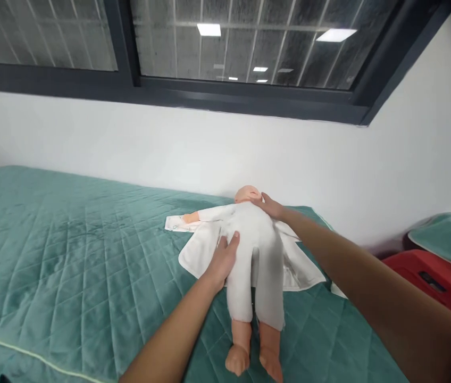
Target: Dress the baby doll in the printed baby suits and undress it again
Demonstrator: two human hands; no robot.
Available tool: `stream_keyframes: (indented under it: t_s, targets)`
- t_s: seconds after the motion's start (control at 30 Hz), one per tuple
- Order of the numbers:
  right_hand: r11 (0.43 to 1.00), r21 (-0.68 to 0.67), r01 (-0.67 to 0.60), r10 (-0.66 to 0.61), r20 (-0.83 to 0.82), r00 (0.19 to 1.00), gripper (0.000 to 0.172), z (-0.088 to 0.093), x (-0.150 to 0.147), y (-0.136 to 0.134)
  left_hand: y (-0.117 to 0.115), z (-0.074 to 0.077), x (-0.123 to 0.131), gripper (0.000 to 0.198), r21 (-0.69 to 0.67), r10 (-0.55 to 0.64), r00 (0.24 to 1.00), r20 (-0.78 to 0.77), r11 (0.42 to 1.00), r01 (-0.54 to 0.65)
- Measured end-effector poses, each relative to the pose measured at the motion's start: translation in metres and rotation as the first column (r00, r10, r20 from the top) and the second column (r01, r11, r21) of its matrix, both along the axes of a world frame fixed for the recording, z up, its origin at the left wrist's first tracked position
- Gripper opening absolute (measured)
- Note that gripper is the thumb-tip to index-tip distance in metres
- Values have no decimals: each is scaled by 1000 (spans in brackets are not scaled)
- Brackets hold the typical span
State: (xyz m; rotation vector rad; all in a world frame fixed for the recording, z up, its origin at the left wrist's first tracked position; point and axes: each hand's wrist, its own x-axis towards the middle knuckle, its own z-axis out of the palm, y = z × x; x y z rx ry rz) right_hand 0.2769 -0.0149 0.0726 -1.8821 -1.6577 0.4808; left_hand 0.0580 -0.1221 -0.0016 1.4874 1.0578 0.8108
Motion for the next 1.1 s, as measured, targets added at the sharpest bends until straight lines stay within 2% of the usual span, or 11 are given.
stream_keyframes:
  t_s: [0.1,0.23,0.3,0.37,0.43,0.5,0.63,0.73,0.87,1.03,1.1]
  targets:
    - [1000,-10,-27,28,63,998,78,-8,7,3,0,-5,-1,65,17,101,994,-28,995,-101]
    - [998,-51,-36,47,229,972,84,6,13,12,-7,-7,-19,45,326,187,967,-173,937,-123]
    - [995,-53,-82,98,460,882,81,20,5,14,-8,-7,-29,38,510,294,902,-315,854,-100]
    - [983,-38,-179,159,661,733,68,28,-13,14,-2,-8,-35,33,623,388,795,-466,782,-16]
    - [959,-25,-282,219,696,684,56,26,-41,13,9,-8,-36,28,635,420,687,-593,768,79]
    - [922,-57,-384,305,718,626,51,13,-73,14,21,-10,-32,25,595,409,607,-682,793,135]
    - [854,-201,-479,458,727,512,44,-22,-121,26,42,-14,-23,25,521,371,528,-764,837,166]
    - [843,-256,-474,492,723,485,32,-39,-135,36,56,-17,-19,33,495,370,531,-763,862,111]
    - [839,-258,-479,497,723,480,24,-40,-128,38,77,-19,-19,26,475,368,556,-745,878,54]
    - [830,-202,-519,485,722,494,35,-30,-105,27,94,-28,-31,20,499,390,603,-696,867,15]
    - [827,-171,-535,480,711,514,42,-28,-98,23,96,-33,-39,23,507,436,678,-592,855,-107]
